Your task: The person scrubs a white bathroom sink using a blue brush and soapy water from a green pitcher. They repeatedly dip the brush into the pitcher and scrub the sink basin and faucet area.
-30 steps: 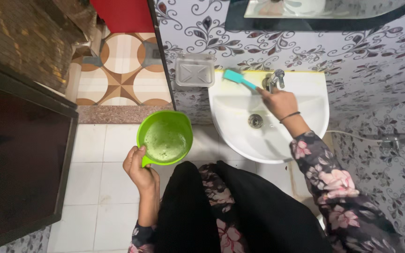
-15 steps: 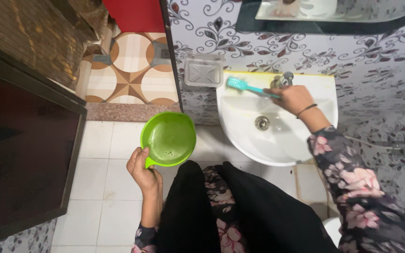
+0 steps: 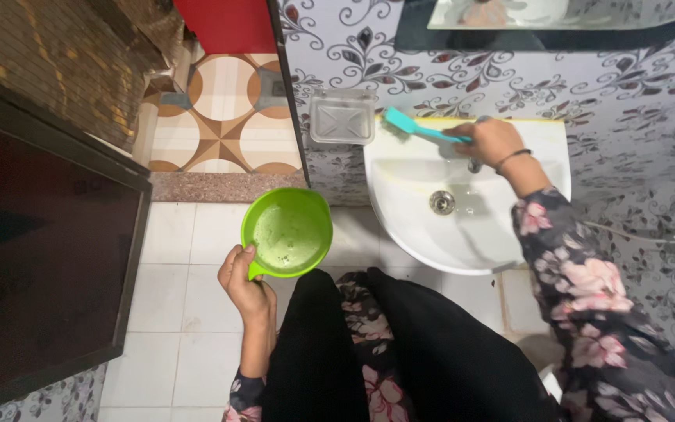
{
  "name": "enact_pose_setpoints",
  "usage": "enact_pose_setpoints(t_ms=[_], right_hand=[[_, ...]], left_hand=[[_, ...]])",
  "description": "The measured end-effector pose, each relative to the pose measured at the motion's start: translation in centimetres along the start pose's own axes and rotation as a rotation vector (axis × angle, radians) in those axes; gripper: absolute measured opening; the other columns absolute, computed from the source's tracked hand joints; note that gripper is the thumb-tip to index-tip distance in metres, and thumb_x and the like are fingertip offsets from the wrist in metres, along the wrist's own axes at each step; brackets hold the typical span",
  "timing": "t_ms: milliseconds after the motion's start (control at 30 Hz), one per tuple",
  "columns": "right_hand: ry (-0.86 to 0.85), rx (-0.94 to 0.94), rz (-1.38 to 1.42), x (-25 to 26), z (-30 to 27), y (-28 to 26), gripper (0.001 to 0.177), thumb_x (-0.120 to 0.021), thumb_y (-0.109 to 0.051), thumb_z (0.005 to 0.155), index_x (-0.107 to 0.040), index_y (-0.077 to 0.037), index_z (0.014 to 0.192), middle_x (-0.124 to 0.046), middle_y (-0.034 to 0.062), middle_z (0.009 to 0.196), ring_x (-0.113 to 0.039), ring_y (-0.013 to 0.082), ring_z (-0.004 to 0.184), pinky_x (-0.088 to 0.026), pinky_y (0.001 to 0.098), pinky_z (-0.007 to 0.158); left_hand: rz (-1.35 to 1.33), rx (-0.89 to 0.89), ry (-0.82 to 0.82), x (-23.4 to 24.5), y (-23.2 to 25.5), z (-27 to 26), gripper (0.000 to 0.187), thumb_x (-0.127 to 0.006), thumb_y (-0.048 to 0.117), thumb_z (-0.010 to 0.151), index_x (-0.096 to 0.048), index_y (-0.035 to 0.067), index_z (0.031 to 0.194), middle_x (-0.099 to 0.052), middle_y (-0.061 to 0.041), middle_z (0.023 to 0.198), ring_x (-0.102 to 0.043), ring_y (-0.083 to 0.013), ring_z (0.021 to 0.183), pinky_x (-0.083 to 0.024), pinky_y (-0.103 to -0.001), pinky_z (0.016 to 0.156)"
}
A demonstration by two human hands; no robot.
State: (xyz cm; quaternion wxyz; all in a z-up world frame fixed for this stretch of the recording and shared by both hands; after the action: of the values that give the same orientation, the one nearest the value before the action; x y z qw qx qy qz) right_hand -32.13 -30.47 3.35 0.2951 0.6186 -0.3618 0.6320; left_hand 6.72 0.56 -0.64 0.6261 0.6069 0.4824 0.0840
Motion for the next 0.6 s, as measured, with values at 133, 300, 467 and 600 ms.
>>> enact_pose_setpoints(t_ms=[133,300,467,600], right_hand=[[-0.041,0.074,-0.154,-0.7,-1.6,-0.6,0.038,-0.069,-0.037,0.092,-0.073,-0.038,0.13,-0.073,0.0115,0.082,-0.07,0.0309,0.073,-0.056,0.043,0.067],[-0.033,-0.195,-0.045,-0.2,-2.8,0.6,0.037,-0.07,-0.037,0.089,-0.073,-0.036,0.126,-0.075,0.0084,0.082,-0.071,0.0316,0.074,-0.055,0.0451,0.067],[0.086,-0.12,0.017,-2.5,-4.5,-2.7,0.038,-0.069,-0.035,0.092,-0.072,-0.032,0.13,-0.072,0.0129,0.082,-0.069,0.0332,0.072,-0.054,0.0463,0.064],[0.134,-0.291,0.044,-4.7,-8.6,-3.8,0.038,-0.069,-0.033,0.092,-0.07,-0.029,0.13,-0.07,0.0132,0.079,-0.068,0.0354,0.072,-0.053,0.0483,0.062]], left_hand=[[-0.002,0.009,-0.016,-0.1,0.0,0.0,0.035,-0.063,0.008,0.09,-0.041,0.015,0.063,-0.041,0.005,0.062,-0.031,-0.0058,0.053,-0.022,-0.025,0.049],[-0.009,0.008,0.001,-0.1,0.4,0.2,0.036,-0.063,0.007,0.089,-0.04,0.015,0.063,-0.039,0.006,0.062,-0.03,-0.0054,0.054,-0.021,-0.024,0.049],[0.008,0.014,-0.057,-0.5,0.0,0.5,0.035,-0.063,0.007,0.09,-0.04,0.015,0.063,-0.04,0.005,0.062,-0.032,-0.0059,0.053,-0.022,-0.024,0.049],[-0.004,0.039,-0.047,-0.8,0.1,0.5,0.032,-0.063,0.007,0.089,-0.043,0.014,0.064,-0.041,0.005,0.062,-0.033,-0.0063,0.053,-0.023,-0.024,0.049]])
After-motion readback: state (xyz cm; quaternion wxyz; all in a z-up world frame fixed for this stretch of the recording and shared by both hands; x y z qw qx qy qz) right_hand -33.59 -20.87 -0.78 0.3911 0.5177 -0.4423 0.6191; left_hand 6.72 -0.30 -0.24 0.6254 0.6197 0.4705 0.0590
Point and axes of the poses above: each hand's wrist, its own z-axis towards the middle knuckle, its own x-axis out of the back of the hand, y = z × x, the point moved 5 cm from there along z, towards the middle knuckle
